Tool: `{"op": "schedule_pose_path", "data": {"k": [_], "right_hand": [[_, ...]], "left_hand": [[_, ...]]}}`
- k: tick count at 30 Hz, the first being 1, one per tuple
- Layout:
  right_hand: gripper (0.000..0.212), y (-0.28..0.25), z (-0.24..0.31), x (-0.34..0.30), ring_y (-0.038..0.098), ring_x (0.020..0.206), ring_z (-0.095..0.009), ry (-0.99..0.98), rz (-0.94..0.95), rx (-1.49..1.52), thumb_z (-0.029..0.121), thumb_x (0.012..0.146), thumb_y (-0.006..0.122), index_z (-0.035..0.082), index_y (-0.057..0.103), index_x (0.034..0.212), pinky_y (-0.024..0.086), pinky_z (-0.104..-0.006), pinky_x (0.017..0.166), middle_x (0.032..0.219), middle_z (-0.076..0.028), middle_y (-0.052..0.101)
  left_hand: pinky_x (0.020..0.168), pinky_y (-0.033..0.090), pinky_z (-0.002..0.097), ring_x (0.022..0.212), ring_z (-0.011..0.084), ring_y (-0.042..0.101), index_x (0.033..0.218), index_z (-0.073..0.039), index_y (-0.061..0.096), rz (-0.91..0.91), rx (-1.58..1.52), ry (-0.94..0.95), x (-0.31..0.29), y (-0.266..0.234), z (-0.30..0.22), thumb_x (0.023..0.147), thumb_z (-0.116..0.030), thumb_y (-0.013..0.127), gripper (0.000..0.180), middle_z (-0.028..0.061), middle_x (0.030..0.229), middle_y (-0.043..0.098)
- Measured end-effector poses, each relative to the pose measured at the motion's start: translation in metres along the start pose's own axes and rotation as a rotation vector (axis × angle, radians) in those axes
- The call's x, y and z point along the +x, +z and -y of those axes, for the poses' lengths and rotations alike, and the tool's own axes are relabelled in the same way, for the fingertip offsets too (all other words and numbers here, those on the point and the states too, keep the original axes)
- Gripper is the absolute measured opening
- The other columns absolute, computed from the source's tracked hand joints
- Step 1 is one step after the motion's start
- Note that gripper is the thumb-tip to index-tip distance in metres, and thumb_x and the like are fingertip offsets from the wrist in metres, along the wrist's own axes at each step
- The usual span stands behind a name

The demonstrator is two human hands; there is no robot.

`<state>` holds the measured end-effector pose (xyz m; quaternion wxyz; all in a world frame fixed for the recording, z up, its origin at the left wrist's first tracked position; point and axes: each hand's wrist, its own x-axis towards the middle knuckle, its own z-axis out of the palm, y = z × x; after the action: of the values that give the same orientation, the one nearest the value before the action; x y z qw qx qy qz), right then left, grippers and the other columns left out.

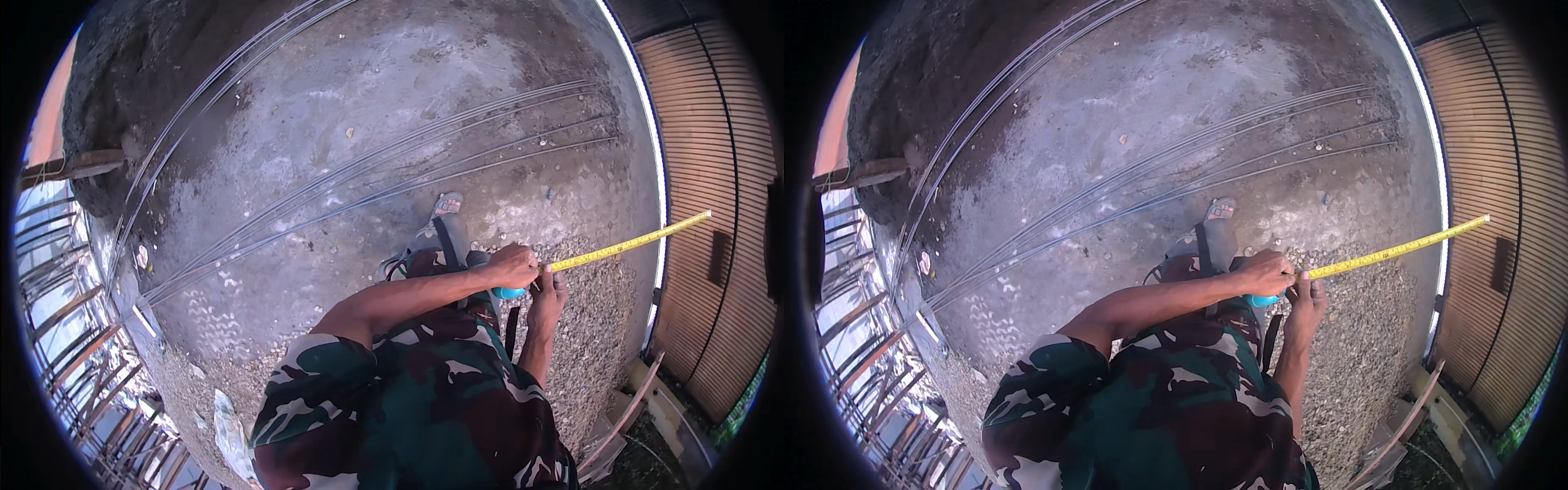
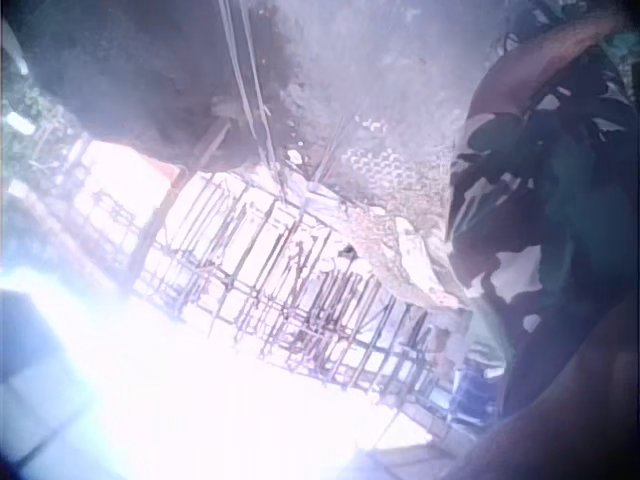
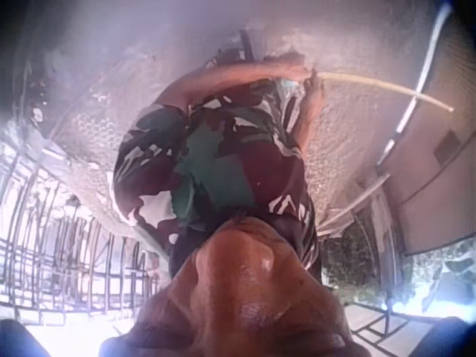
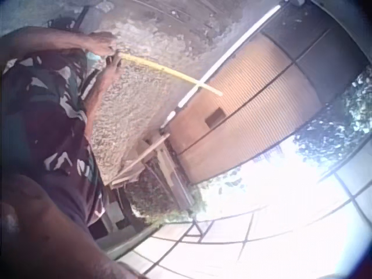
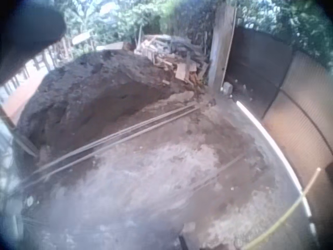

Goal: The person measures a length of rebar using a measuring tape while sitting on the ground, then handles an angle grinder and moves the rebar bars.

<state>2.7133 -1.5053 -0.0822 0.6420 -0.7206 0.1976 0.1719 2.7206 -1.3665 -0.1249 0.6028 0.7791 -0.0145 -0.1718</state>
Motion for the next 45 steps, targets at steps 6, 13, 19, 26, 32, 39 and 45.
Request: {"op": "schedule_pose_path", "data": {"k": [6,13,19,26,32,39,45], "right_hand": [[0.029,-0.016,0.05,0.068,0.061,0.086,-0.015,0.104,0.246,-0.166,0.027,0.096,0.055,0.0,0.064,0.099,0.051,-0.0349,0.082,0.092,-0.006,0.064],[0.024,0.026,0.079,0.141,0.062,0.084,-0.015,0.152,0.86,-0.281,0.023,0.095,0.056,0.002,0.066,0.095,0.053,-0.0351,0.077,0.089,-0.006,0.066],[0.022,0.041,0.088,0.16,0.063,0.073,-0.014,0.094,1.101,-0.409,0.02,0.094,0.056,0.0,0.066,0.089,0.054,-0.0302,0.068,0.082,-0.006,0.065],[0.025,0.047,0.089,0.137,0.064,0.074,-0.016,0.077,1.183,-0.471,0.021,0.093,0.059,-0.003,0.066,0.094,0.054,-0.0297,0.07,0.084,-0.008,0.066],[0.024,0.057,0.069,0.111,0.063,0.077,-0.015,0.09,1.14,-0.426,0.021,0.093,0.059,-0.002,0.064,0.096,0.054,-0.0293,0.071,0.086,-0.007,0.065],[0.022,0.064,0.071,0.079,0.062,0.079,-0.013,0.085,1.138,-0.458,0.021,0.094,0.058,-0.001,0.064,0.095,0.053,-0.0291,0.073,0.088,-0.006,0.064],[0.024,0.058,0.062,0.081,0.062,0.08,-0.014,0.081,1.131,-0.458,0.02,0.094,0.058,-0.002,0.065,0.099,0.052,-0.0301,0.073,0.089,-0.007,0.065]], "left_hand": [[0.062,0.049,0.0483,0.065,0.0392,0.063,0.07,-0.003,0.069,-0.198,-0.14,-0.058,0.044,0.011,-0.003,0.069,-0.022,0.059,0.022,0.0224,0.069,0.064],[0.066,0.049,0.0452,0.069,0.0369,0.063,0.075,-0.005,0.07,-0.57,-0.241,-0.364,0.029,-0.02,-0.021,0.077,-0.026,0.055,0.026,0.0203,0.069,0.063],[0.066,0.049,0.0437,0.07,0.0347,0.064,0.078,-0.006,0.07,-0.887,-0.334,-0.456,0.03,0.014,-0.032,0.078,-0.027,0.053,0.027,0.019,0.073,0.065],[0.067,0.049,0.0411,0.071,0.0296,0.066,0.078,-0.002,0.069,-0.967,-0.444,-0.427,0.012,0.03,-0.022,0.08,-0.026,0.053,0.029,0.0168,0.073,0.066],[0.067,0.05,0.041,0.071,0.0299,0.066,0.08,-0.001,0.068,-0.929,-0.429,-0.399,-0.027,0.012,-0.023,0.081,-0.024,0.05,0.029,0.0165,0.072,0.067],[0.065,0.049,0.043,0.07,0.032,0.065,0.08,-0.003,0.068,-0.891,-0.319,-0.383,-0.044,0.013,-0.008,0.08,-0.024,0.05,0.028,0.0166,0.071,0.066],[0.066,0.048,0.0443,0.07,0.0336,0.065,0.081,-0.004,0.069,-0.898,-0.313,-0.327,-0.05,0.019,-0.006,0.08,-0.024,0.05,0.027,0.0181,0.072,0.065]]}}
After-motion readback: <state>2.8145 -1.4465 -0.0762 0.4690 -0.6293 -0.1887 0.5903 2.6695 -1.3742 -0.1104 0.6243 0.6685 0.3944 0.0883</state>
